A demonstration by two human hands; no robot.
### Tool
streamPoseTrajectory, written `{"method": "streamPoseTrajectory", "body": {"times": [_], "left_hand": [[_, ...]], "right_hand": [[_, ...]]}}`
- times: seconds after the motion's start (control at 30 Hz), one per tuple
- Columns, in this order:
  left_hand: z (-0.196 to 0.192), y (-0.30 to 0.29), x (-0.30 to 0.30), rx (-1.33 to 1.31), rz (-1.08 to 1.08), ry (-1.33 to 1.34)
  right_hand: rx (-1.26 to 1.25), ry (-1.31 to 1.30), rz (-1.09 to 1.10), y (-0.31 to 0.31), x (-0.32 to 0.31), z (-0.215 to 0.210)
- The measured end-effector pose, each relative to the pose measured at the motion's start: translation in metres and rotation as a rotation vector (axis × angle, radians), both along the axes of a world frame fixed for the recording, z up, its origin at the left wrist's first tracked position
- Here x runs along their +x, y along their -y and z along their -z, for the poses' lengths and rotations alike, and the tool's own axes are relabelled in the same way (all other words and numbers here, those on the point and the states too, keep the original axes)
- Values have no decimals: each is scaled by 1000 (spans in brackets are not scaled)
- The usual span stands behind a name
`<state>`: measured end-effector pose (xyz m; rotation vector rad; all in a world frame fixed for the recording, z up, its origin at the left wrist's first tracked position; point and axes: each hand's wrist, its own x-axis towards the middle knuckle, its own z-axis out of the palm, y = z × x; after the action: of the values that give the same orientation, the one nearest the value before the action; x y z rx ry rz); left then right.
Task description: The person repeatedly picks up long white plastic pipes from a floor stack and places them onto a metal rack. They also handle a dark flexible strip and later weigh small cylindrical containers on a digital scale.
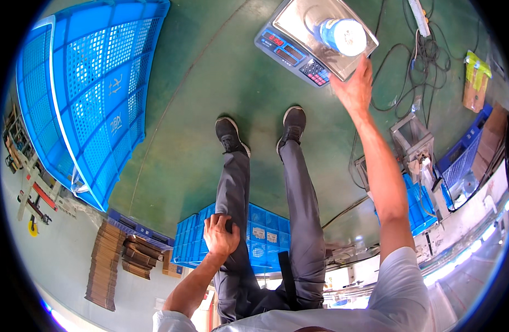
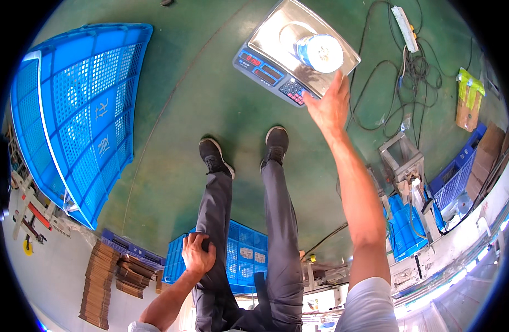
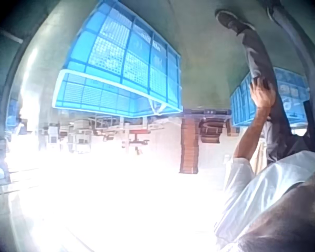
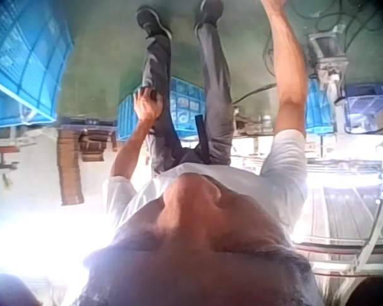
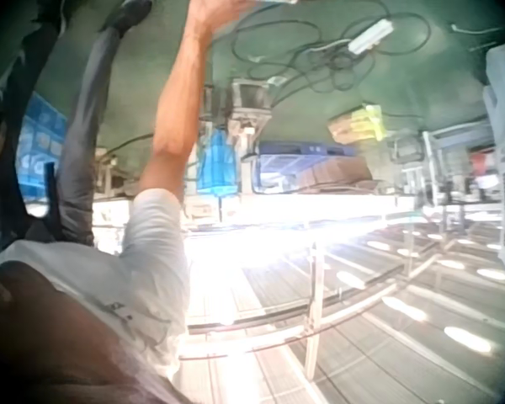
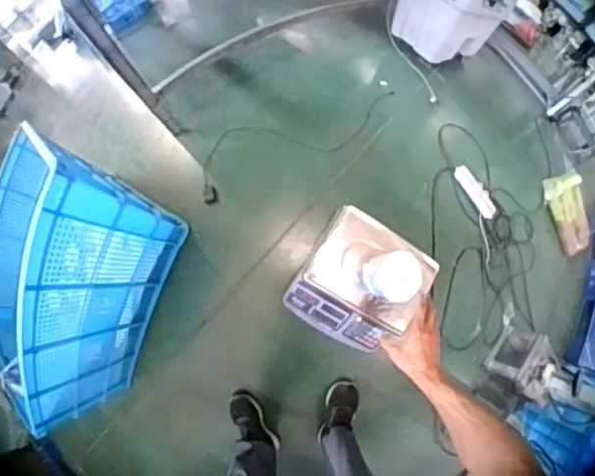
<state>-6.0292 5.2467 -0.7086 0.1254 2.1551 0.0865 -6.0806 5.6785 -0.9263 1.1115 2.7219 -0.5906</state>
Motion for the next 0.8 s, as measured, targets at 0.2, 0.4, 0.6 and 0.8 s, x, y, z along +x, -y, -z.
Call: {"method": "streamPoseTrajectory", "body": {"times": [0.2, 0.4, 0.6, 0.8], "left_hand": [[1, 1, 0, 1, 3, -9], [0, 2, 1, -14, 1, -3], [2, -1, 3, -2, -8, 12], [-1, 3, -1, 4, 11, -14]], "right_hand": [[62, -17, 36, -37, -62, 7], [43, 155, 121, -33, -88, 13], [29, 146, 131, -43, -79, 24], [-17, 86, 164, 0, -47, -12]]}}
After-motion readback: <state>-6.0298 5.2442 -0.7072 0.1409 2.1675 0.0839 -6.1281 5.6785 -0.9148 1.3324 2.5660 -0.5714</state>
